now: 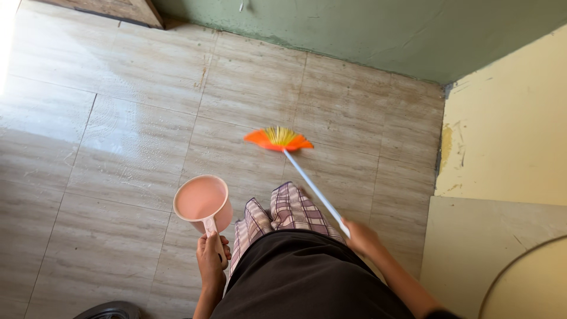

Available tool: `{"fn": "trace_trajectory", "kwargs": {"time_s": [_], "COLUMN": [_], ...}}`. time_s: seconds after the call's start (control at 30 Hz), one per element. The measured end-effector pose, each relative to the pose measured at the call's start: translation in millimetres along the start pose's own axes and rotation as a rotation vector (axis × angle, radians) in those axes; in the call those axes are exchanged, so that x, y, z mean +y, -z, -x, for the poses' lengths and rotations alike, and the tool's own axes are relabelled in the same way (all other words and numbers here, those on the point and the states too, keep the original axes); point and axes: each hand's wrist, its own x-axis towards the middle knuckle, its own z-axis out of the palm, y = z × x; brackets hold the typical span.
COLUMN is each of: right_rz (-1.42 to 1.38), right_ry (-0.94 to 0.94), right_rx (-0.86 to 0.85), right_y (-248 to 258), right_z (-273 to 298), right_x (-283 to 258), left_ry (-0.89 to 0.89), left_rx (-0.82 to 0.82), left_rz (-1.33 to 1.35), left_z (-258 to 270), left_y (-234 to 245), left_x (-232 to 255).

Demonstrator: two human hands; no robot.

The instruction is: The person sweeps water and debris off a tiled floor using a small broom and a plastic scoop. They push the broom across the wet floor surface, collecting water and dirt, and later carry the scoop through a kitchen area.

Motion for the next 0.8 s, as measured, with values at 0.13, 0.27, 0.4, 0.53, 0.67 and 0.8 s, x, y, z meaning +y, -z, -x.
{"fn": "trace_trajectory", "kwargs": {"time_s": [0.13,0.27,0.4,0.53,0.67,0.8], "right_rz": [0.083,0.112,0.038,0.067,0.147,0.023], "right_ry": [0.113,0.176,0.102,0.103,0.118,0.013], "right_rx": [0.131,0.339,0.323,0.289,0.2,0.282], "right_y": [36.5,54.6,55.6,47.1,52.6,81.3], "right_z": [-85.3,-159.5,-171.7,-130.5,-44.1,-27.6], "right_x": [-54.7,-117.2,-138.6,-111.2,-102.9,-138.7], "left_ry": [0.01,0.005,0.012,-0.008,0.029,0.005], "left_rx": [-0.009,-0.045,-0.071,-0.124,-0.062,-0.05], "left_rz": [-0.006,-0.031,-0.095,-0.088,-0.091,-0.085], "left_z": [-3.9,-7.5,-28.2,-62.6,-105.6,-134.8], "left_y": [-2.1,-9.6,-13.9,-10.4,-12.8,-23.5], "left_x": [10.0,21.6,37.2,49.9,71.0,94.8]}}
